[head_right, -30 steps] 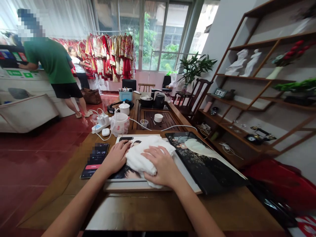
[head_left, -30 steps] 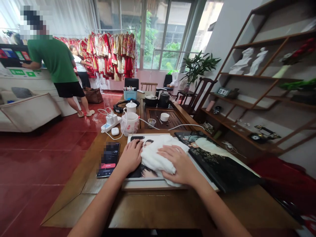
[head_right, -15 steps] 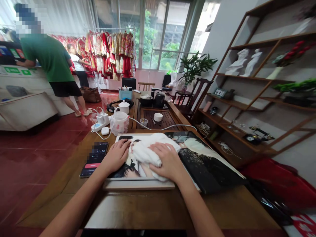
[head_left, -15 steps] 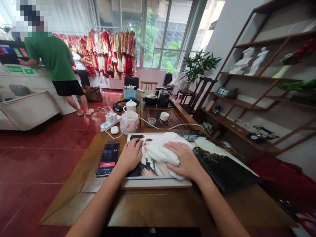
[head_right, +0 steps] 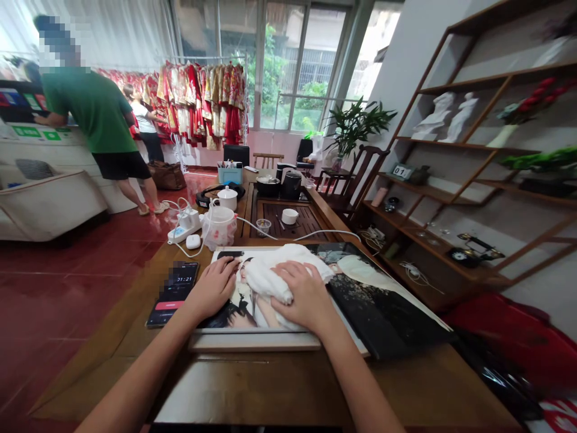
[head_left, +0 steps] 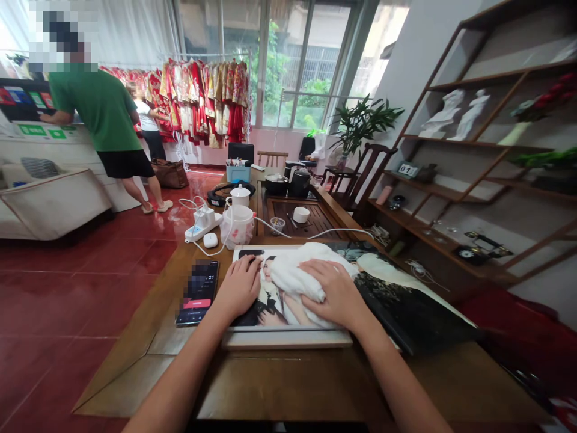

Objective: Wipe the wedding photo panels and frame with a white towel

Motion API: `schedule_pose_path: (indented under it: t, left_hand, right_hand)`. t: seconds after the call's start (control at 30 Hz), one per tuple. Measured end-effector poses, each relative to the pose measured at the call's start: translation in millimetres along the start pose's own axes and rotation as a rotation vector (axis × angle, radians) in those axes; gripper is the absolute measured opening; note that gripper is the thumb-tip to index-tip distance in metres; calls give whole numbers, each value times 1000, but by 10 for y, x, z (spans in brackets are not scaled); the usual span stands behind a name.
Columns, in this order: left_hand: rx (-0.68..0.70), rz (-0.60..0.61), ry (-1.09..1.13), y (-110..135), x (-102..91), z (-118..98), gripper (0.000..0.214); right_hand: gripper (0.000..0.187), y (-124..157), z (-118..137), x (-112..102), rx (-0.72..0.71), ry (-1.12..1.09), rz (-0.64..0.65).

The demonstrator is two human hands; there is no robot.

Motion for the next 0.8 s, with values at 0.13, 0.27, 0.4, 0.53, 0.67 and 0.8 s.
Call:
schedule_pose_path:
  t: [0.13,0.27,0.4,0.53,0.67,0.8]
  left_hand:
    - [3,3,4,0,0,-2,38]
    - [-2,12,-7,-3,-5,-10,38]
    - [8,5,-6,-2,-9,-22,38]
    - [3,5,-8,-1,1,-12,38]
    - [2,-3,-10,-2,-7,-10,37]
    - [11,-1,-8,4,-12,-16,38]
  right_hand:
    - [54,47,149,48,-114,-46,86]
    - [53,13,-44,2,3,7,0]
    - [52,13,2,26,-41,-10,9]
    - [54,35,132,45,-133,-55,47]
    - [54,-12,10,21,-33,-5,-7]
    - [56,-16,73,75,-99,-22,36]
Point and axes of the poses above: each hand's wrist, its own y-axis away from the middle knuckle, its own x-axis out of the palm, z = x × y, the point moved 9 cm from there along -y, towards the middle knuckle, and after that the axes turned 5 degrees about x, right-handed, at the moved point
